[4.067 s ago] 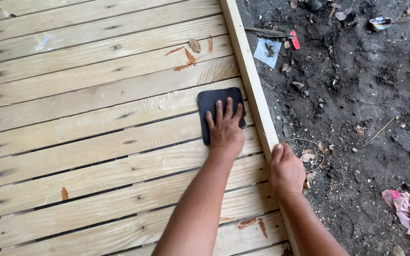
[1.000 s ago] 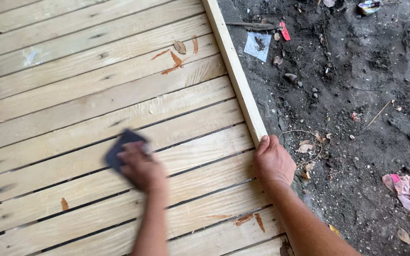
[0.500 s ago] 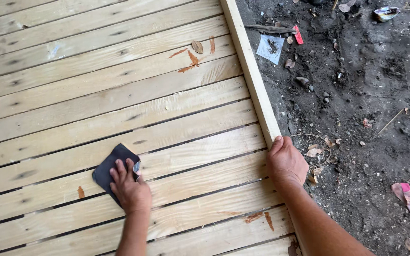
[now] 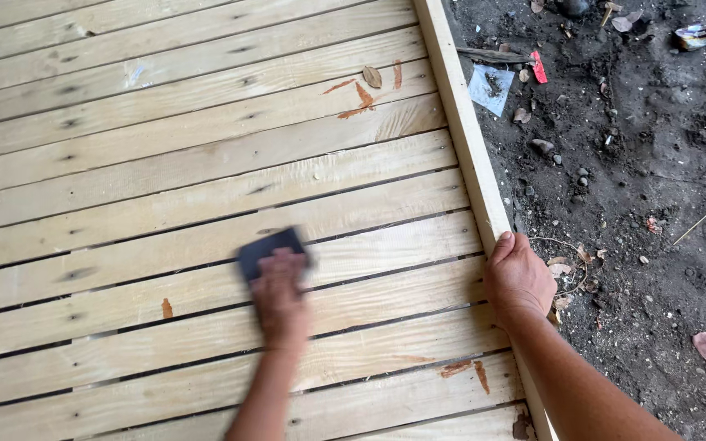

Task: The person sands a large slatted wooden panel by hand, holding a piece of sandpaper in one hand and rubbing it back and forth across the wood slats while the other hand steadies the panel. They work across different sections of the panel, moving progressively toward its edge.

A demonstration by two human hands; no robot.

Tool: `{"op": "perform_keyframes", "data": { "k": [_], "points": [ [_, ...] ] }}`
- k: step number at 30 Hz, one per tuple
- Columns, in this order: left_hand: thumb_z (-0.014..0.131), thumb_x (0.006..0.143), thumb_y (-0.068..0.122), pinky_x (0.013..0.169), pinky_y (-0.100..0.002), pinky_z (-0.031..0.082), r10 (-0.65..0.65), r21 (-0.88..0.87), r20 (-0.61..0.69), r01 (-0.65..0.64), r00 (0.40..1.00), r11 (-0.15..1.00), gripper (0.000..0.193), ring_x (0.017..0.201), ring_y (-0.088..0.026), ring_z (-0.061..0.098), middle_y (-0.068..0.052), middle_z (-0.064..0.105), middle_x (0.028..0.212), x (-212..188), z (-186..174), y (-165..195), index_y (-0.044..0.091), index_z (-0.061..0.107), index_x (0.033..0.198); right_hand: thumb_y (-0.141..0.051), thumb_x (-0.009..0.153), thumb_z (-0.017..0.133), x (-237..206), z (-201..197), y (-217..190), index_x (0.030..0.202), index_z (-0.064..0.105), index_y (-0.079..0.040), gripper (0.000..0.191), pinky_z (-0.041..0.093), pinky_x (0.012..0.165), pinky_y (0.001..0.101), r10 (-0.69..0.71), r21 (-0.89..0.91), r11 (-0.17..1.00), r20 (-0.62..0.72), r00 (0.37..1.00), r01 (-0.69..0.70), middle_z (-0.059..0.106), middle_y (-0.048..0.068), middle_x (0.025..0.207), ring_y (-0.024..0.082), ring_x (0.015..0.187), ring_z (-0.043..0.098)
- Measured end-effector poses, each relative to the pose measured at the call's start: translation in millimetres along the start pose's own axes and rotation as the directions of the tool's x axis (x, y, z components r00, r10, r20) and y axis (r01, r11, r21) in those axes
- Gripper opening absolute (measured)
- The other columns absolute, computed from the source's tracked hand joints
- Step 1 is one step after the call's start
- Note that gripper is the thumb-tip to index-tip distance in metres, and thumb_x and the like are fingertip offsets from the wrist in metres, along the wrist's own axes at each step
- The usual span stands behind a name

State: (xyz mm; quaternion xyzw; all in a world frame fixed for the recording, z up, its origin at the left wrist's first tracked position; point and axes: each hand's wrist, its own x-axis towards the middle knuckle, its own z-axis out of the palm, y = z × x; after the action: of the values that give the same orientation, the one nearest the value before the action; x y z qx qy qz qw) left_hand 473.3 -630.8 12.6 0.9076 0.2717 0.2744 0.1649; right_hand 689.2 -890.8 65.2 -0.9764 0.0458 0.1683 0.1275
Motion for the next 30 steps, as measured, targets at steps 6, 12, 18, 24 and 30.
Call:
{"op": "perform_keyframes", "data": {
  "k": [6,12,18,24,30],
  "points": [
    [0.059,0.101,0.006,0.115,-0.053,0.045,-0.248,0.209,-0.143,0.274,0.958,0.939,0.023,0.138,-0.031,0.060,-0.006,0.069,0.132,2,-2,11,0.020,0.067,0.118,-0.050,0.114,0.025,1,0,-1,0.127,0.058,-0.011,0.053,0.053,0.088,0.0564,0.008,-0.042,0.999,0.011,1.000,-0.007,0.073,0.022,0.110,0.046,0.100,0.069],
    [0.054,0.085,0.000,0.119,-0.057,0.019,0.102,-0.175,0.447,-0.025,0.889,0.984,0.057,0.148,-0.038,0.030,-0.014,0.041,0.158,0,71,151,0.010,0.055,0.141,-0.049,0.109,0.031,9,4,10,0.163,0.020,-0.013,0.067,0.053,0.074,0.0561,-0.363,-0.117,0.932,-0.235,0.902,0.344,0.060,0.021,0.140,0.043,0.106,0.065],
    [0.063,0.088,-0.002,0.120,-0.048,0.038,-0.090,-0.068,0.162,0.102,0.983,0.992,0.056,0.140,-0.034,0.053,-0.002,0.062,0.144,-12,-26,-30,0.012,0.061,0.142,-0.052,0.110,0.027,18,3,11,0.173,0.011,-0.022,0.071,0.053,0.084,0.0547,-0.163,-0.181,0.971,-0.038,0.986,0.154,0.067,0.019,0.123,0.041,0.101,0.068],
    [0.063,0.098,0.017,0.103,-0.058,0.045,-0.317,0.380,-0.151,0.351,0.936,0.856,0.033,0.132,-0.042,0.055,-0.017,0.062,0.141,6,-79,-107,0.013,0.067,0.130,-0.049,0.113,0.026,24,4,15,0.176,0.012,-0.020,0.071,0.048,0.101,0.0579,-0.095,-0.189,0.977,0.004,0.995,0.094,0.065,0.023,0.134,0.043,0.122,0.062],
    [0.056,0.077,-0.005,0.121,-0.059,0.014,-0.007,-0.069,0.282,0.028,0.959,0.997,0.071,0.151,-0.039,0.028,-0.017,0.038,0.161,-10,20,57,0.007,0.051,0.146,-0.032,0.101,0.034,-9,45,-15,0.165,0.011,-0.006,0.073,0.008,0.125,0.0537,-0.407,-0.196,0.907,-0.187,0.894,0.372,0.006,0.021,0.171,0.038,0.155,0.004]
  ]
}}
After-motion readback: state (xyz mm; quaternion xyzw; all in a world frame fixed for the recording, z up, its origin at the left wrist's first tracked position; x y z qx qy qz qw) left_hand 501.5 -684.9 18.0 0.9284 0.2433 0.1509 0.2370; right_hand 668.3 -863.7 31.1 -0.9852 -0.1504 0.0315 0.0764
